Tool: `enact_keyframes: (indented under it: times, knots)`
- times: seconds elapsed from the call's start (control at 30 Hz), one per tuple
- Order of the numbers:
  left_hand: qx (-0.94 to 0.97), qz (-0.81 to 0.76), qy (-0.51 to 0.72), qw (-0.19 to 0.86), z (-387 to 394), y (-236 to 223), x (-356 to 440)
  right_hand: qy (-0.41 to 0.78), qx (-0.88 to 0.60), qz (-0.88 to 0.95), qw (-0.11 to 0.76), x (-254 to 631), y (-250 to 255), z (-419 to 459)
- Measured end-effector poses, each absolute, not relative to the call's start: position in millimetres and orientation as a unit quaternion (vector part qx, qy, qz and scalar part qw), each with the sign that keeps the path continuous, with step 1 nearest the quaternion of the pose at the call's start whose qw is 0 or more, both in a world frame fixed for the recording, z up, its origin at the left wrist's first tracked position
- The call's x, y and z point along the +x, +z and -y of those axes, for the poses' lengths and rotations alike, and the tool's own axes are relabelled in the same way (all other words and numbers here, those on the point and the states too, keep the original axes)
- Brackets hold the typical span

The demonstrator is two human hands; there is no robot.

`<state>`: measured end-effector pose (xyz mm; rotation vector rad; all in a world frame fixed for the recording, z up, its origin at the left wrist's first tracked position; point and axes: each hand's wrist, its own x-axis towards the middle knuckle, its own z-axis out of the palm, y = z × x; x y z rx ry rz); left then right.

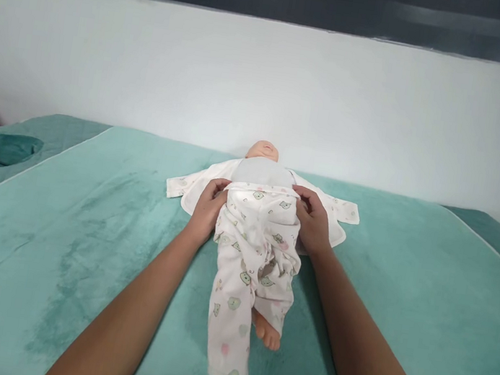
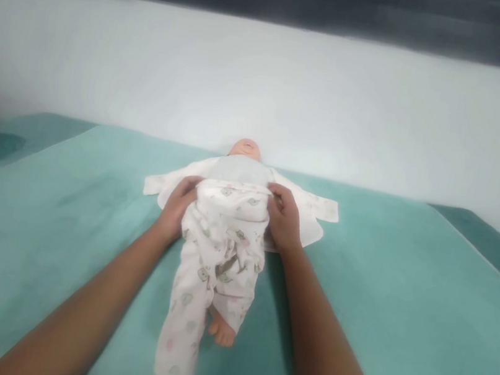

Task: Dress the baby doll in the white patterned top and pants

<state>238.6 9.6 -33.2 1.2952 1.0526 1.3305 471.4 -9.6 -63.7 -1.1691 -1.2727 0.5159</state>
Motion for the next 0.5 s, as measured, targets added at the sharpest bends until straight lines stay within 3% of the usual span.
enact_keyframes:
  times: [0.17, 0.5]
  knots:
    - [0.503, -0.418, 0.546, 0.523, -5.7, -27.6, 239.0, 0.217, -0.549, 0.543, 0.597, 469.9, -59.0, 8.4]
    - [0.544, -0.541, 0.514, 0.384, -64.4, -37.8, 242.5, 0.124, -0.649, 0.562, 0.497, 472.5, -48.3, -38.9]
